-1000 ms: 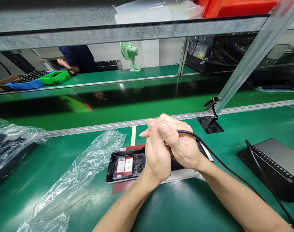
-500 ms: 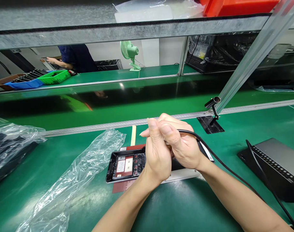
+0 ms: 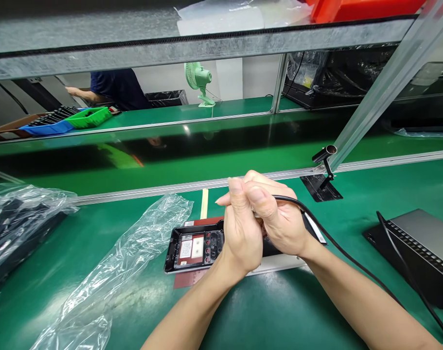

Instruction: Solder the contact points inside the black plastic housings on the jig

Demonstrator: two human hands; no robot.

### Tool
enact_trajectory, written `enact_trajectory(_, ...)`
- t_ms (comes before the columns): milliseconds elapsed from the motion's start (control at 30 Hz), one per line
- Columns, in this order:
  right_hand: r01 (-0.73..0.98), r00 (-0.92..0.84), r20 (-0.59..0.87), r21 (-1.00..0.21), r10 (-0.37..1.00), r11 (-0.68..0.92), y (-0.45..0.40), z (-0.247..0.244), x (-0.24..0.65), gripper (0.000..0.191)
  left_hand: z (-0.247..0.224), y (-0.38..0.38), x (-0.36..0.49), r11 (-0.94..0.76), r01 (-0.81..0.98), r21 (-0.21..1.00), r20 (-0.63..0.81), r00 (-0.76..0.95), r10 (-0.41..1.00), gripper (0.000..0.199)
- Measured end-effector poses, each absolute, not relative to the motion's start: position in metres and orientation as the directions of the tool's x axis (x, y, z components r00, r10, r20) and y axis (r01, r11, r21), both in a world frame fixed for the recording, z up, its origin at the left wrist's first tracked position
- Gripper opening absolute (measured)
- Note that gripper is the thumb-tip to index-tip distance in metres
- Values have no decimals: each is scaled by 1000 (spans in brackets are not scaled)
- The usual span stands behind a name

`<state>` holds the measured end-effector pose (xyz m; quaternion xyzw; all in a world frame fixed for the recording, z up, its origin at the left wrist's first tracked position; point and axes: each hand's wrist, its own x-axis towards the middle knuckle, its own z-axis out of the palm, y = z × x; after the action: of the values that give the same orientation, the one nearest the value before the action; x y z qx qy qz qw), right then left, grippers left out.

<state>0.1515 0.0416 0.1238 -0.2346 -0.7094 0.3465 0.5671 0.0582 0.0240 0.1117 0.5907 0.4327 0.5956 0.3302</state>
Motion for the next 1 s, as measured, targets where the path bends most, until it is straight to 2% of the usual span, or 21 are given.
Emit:
enact_trajectory(333,-56,-229,660,-742,715,668,43,120,151,40,110,24,58,-456,193,869,483,-129,866,64)
enact_trajectory(1000,-90,-211,689,-720,693,688,47,117,149,39,114,25,58,-437,213,874,466,-112,877,67)
